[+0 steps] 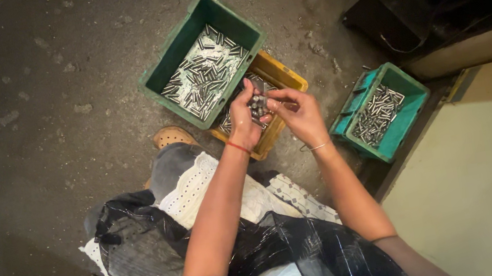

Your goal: The person sits on the floor and sorts small metal parts by hand from a yellow bin into a green bin. The person repeatedly picks up handfuls of parts, inspects them, and places them into the green bin.

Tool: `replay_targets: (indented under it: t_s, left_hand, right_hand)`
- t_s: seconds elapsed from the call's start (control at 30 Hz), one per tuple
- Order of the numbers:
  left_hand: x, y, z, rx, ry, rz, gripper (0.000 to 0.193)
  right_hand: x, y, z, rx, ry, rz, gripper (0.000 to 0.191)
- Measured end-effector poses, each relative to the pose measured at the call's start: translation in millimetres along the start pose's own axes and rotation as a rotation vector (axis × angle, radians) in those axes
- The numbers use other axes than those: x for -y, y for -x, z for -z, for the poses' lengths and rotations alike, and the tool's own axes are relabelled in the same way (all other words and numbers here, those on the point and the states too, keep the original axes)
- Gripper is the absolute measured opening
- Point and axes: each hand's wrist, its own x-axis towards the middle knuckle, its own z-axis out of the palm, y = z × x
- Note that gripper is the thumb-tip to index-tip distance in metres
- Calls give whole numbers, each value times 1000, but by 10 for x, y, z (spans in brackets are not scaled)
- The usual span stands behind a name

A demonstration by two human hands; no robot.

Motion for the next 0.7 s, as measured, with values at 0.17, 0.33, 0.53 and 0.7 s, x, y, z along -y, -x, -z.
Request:
replay_targets:
  t_s: [0.17, 0.33, 0.53, 0.7]
  left_hand:
    - [18, -33, 31, -19, -16, -42, 35]
    - [-5, -6, -13, 1, 1, -16, 35]
    - [-15, 19, -56, 11, -27, 6, 37]
    - [4, 2, -39, -14, -69, -2, 37]
  right_hand:
    - [-35, -4, -57, 29, -323, 84, 23]
    - [-7, -63, 68, 16, -712, -71, 19]
    - [-46, -124, 33, 8, -774, -125, 20]
    - [-84, -105, -64, -28, -616, -36, 16]
